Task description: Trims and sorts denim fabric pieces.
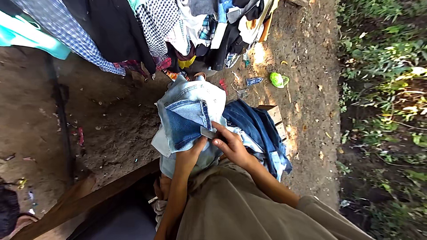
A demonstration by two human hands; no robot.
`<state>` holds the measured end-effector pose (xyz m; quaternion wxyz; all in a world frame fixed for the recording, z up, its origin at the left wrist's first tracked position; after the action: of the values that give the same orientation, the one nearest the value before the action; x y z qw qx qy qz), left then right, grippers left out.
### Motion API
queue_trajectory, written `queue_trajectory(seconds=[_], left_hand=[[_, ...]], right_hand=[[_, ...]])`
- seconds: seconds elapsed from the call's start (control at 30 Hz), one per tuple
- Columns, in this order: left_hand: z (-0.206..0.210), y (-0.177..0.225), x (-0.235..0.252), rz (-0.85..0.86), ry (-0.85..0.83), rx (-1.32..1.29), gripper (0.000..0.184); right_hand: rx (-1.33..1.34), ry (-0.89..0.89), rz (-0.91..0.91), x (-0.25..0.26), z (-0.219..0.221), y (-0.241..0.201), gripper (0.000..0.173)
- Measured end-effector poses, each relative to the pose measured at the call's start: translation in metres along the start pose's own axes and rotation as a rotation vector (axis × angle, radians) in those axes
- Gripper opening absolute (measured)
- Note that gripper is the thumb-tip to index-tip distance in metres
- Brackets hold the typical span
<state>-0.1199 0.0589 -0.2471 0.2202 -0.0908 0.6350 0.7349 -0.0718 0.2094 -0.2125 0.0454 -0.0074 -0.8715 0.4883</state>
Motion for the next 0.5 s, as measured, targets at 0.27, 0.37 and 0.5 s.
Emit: queue_trajectory(seconds=[0.27, 0.37, 0.5], left_hand=[[0.002, 0.001, 0.001, 0.032, -0.018, -0.066, 0.025], [0.001, 0.000, 0.004, 0.024, -0.019, -0.086, 0.024], [0.000, -0.001, 0.005, 0.004, -0.018, -0.105, 0.026]], right_hand=[[-0.188, 0.224, -0.174, 0.004, -0.008, -0.013, 0.042], [0.021, 0.212, -0.121, 0.010, -0.004, -0.011, 0.037], [0.610, 0.083, 0.236, 0.017, 0.008, 0.006, 0.021]])
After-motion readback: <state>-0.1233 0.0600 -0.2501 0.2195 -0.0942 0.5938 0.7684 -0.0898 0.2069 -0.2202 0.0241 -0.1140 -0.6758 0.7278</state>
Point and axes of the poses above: each hand's wrist, its own x-axis towards the middle knuckle, its own z-axis out of the palm, y = z × x, the point moved 10 cm from there along x, towards the middle knuckle, and after that the axes turned 1 degree about y, right-handed, at the moved point
